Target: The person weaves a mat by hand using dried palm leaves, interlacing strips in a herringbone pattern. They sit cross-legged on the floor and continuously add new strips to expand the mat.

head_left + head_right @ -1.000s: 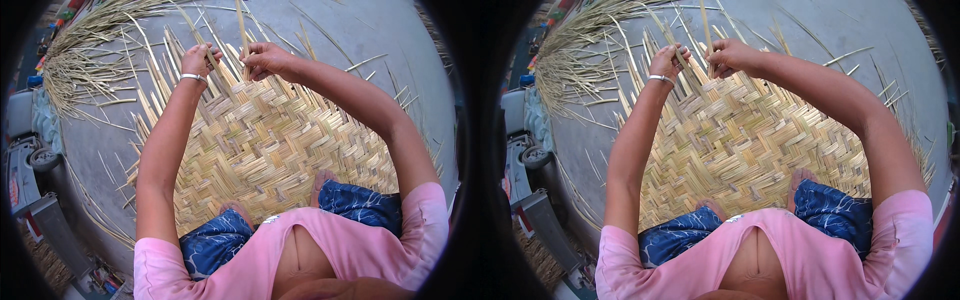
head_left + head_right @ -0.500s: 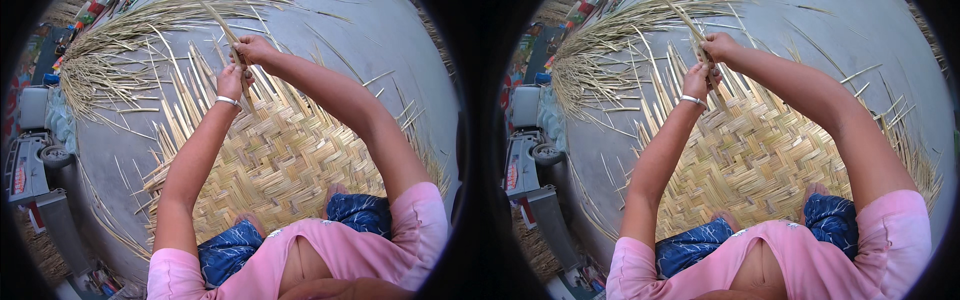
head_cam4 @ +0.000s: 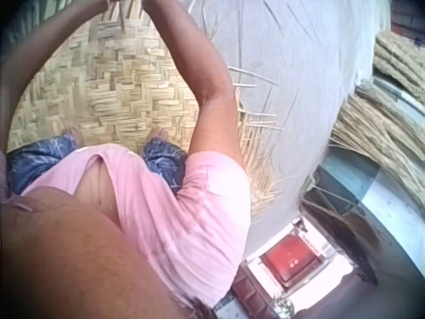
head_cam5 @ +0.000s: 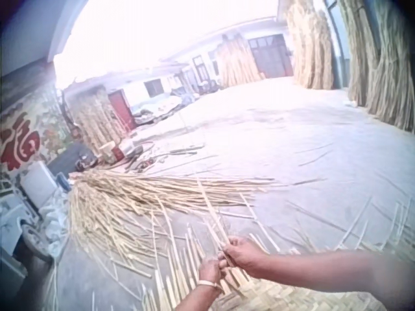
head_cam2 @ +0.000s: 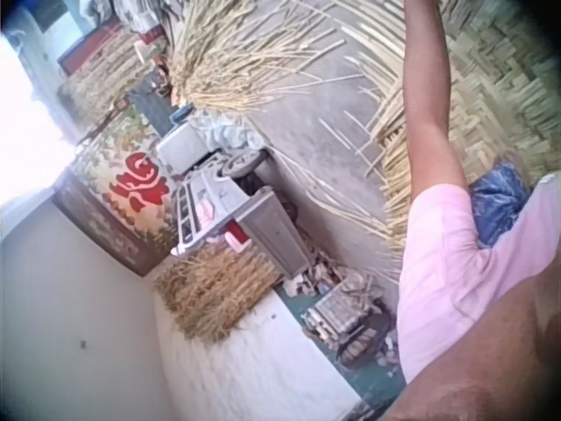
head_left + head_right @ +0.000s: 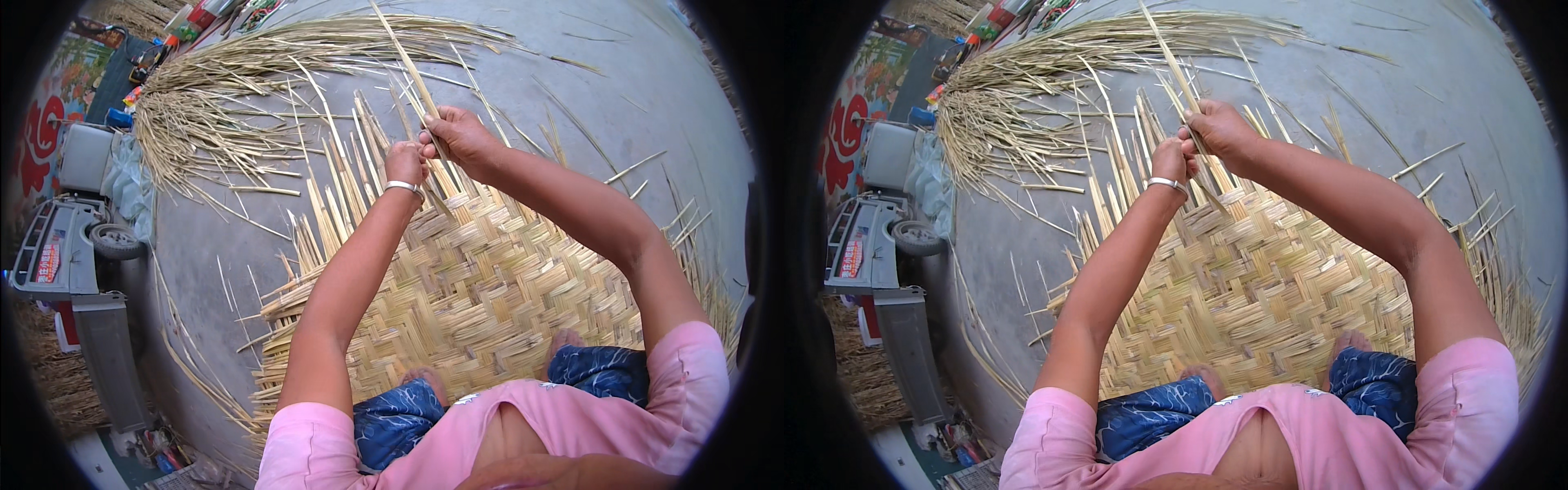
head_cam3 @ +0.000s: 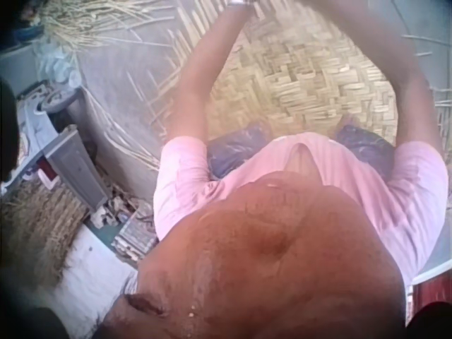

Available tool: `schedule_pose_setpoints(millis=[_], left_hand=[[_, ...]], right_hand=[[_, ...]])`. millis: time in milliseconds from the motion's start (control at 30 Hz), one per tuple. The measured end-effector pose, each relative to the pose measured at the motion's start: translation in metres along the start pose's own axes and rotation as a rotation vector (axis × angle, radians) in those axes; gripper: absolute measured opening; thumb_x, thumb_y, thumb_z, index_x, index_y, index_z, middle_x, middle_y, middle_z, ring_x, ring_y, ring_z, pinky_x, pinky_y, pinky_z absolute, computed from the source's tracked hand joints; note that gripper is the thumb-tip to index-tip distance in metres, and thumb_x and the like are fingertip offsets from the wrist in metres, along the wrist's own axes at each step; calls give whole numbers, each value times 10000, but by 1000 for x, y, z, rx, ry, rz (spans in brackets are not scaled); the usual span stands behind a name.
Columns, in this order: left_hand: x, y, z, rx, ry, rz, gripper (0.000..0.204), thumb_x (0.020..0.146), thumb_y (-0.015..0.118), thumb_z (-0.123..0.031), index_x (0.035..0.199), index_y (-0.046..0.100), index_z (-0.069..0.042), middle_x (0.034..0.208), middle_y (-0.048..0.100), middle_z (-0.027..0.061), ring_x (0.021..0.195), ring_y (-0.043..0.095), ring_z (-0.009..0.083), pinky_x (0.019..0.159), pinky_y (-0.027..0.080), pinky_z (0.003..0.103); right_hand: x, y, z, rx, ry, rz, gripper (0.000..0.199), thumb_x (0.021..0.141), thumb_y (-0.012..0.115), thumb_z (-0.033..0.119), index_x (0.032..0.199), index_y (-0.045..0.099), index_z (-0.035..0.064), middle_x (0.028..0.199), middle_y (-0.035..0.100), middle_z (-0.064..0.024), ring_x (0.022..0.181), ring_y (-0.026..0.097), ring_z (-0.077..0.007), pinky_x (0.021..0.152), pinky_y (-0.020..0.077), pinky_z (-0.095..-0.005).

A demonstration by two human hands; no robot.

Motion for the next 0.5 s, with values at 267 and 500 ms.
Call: schedule_pose_setpoints(millis=[267,500], left_hand=[[-42,6,-34,15,63,312,308,906,490,-332,1110,529,-104,1009,582,12,917,533,131,783,417,313],[-73,2,-12,57,-68,376,182,854,609,-151,1007,601,-54,831,632,38,727,620,125,598,518,230]], right_hand=[[-52,-26,-34,-442,230,93,191,949,415,204,994,479,29,763,549,-42,571,575,-110,555,503,-250],[-108,-21,-57,-355,408,205,213,952,408,225,1024,443,28,823,585,-75,643,618,-143,593,525,-283]])
Point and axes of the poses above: each hand's wrist, its own x-axis towards the middle knuckle, its own y-axis out of the palm, z = x × y, the point moved 7 cm from there along x, towards the middle knuckle
